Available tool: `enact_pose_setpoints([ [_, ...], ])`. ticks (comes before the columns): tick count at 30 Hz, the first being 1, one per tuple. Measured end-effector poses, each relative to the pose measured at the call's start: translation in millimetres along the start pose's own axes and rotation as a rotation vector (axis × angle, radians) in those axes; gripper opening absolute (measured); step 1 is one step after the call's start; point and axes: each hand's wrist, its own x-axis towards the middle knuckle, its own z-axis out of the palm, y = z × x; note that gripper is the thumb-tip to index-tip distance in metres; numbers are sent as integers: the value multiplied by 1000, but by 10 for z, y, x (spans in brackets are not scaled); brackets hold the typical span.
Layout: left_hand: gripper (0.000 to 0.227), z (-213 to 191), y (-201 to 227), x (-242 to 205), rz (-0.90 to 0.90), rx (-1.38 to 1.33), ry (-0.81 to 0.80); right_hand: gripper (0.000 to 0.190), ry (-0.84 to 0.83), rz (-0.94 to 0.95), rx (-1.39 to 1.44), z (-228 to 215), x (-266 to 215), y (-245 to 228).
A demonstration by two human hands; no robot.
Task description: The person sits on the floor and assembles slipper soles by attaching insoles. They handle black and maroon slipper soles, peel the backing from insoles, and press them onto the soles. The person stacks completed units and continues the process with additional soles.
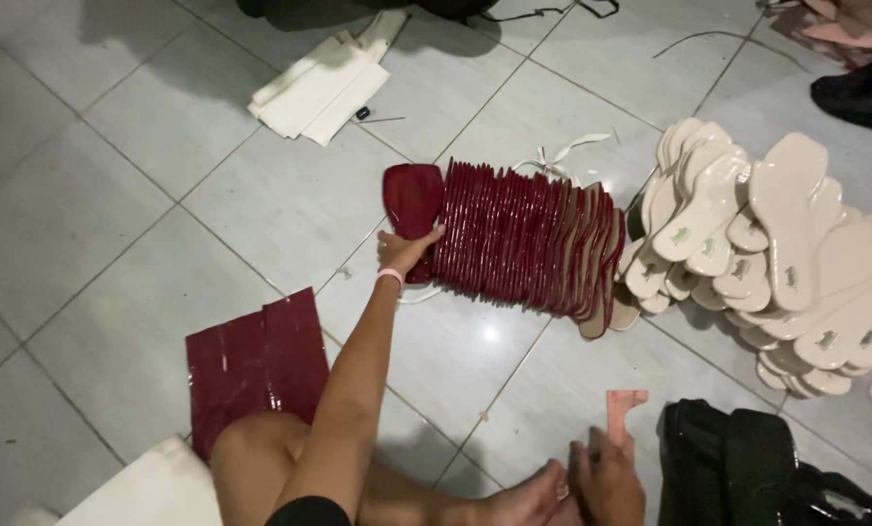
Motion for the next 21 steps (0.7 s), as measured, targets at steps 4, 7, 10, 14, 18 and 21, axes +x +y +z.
enact_pose_setpoints([
  [4, 135, 182, 75, -45, 16, 207, -38, 48, -230, 214, 29, 63, 2, 63],
  [7, 146, 398, 112, -102, 131, 354, -69, 43, -226, 80, 56, 25, -48, 123],
  [10, 152, 429, 155, -112, 137, 447, -137, 39, -197, -101, 34, -44, -87, 70],
  [14, 145, 414, 219, -209, 121, 614, -86, 35, -88, -288, -2, -155, 101, -194],
  [18, 153, 411, 209, -326, 120, 493, -54, 39, -137, -290, 97, -195, 460, -595],
  [21, 152, 469, 168, -330, 149, 539, -52, 40, -230, -317, 162, -166, 623, -821],
])
